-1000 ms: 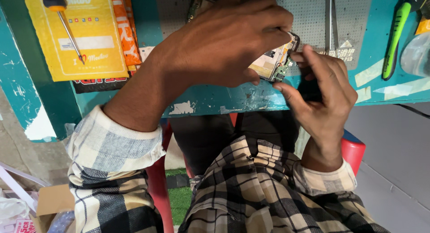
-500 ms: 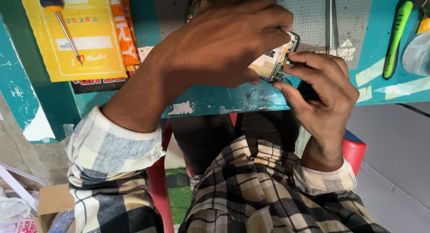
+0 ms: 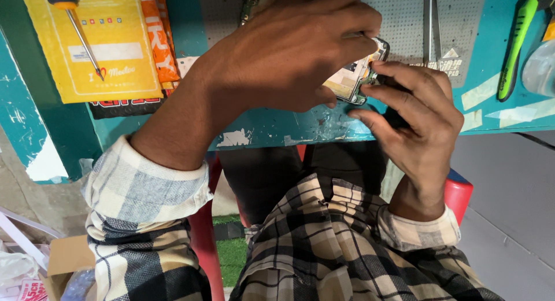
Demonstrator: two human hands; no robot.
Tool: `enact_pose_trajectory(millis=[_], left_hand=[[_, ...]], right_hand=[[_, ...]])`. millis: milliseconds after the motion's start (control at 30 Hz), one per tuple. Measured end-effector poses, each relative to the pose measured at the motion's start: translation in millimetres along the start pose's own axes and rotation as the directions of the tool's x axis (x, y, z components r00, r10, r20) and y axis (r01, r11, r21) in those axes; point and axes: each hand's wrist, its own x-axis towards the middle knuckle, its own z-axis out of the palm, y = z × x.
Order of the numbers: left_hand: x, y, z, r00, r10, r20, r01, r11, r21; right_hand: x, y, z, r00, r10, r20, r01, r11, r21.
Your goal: The person cleans a small circuit board with a brush and then installs it into a disassembled smartphone, connecting a ribbon cable and securing the component with a screwdriver.
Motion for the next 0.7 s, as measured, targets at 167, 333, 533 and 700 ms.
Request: enact_pose_trajectory(millis=[167, 333, 533, 700], left_hand=[[0.3, 1.4, -0.8, 1.0, -0.012, -0.002, 0.012, 1.0, -0.025], [0.2, 2.2, -2.4, 1.0, -0.022, 0.012, 0.023, 0.999, -0.025], [0.5, 2.0, -2.9, 1.0, -0.026, 0.015, 0.027, 0.999, -0.024], [0.3, 2.8, -2.9, 0.999, -0.031, 0.01, 0.031, 0.999, -0.037]], right_hand=[[-1.9, 2.5, 0.5, 1.0, -0.013, 0.0, 0.013, 1.0, -0.02], [-3.6, 6.4, 1.3, 1.0, -0.027, 0.0, 0.027, 0.999, -0.019], [-3.6, 6.0, 2.8, 0.995, -0.099, -0.002, 0.098, 0.99, -0.104], [-5.2, 6.9, 5.3, 0.995, -0.099, -0.016, 0.097, 0.989, -0.108]])
